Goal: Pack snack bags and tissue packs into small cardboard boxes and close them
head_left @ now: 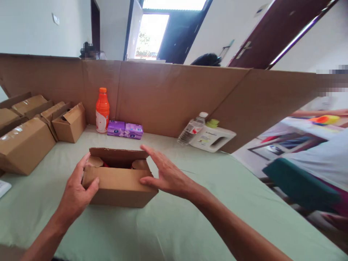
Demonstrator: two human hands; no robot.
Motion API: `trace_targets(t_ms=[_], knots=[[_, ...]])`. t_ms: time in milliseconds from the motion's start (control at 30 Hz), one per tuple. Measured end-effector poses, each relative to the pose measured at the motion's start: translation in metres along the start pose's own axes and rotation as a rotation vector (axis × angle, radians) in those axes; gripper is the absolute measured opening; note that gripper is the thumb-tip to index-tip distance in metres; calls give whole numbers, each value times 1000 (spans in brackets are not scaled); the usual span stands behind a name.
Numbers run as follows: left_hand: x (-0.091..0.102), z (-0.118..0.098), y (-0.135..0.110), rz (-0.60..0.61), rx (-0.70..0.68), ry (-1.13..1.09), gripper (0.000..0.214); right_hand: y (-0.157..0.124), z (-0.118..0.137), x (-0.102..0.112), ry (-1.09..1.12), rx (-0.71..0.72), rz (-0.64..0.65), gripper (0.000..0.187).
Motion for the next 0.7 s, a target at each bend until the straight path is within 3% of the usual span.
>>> trace_targets(t_ms=[100,167,333,500,567,700], knots=[[-3,-1,1,-74,-85,75,63,-3,-4,-14,48,56,82,53],[-6,2,3,-2,-88,71,58,-11,-4,-20,30,91,113,45],[-6,15,4,252,-19,-53,43,-39,-9,-33,42,102,40,59],[-2,30,0,433,-28,-199,64,-68,-20,-62,125,-48,-88,69],[-4,33,1,442,-36,-232,66,-73,-27,-70,163,-91,-115,67],[0,35,-8,293,-39,-195,63,-61,-37,-73,238,-99,-34,64]])
Point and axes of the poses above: each hand's wrist, its own y-axis towards the middle knuckle, its own x-axis out of the back of the hand, z = x × y, the point moved 4 cm from there along y, towards the middle knuckle
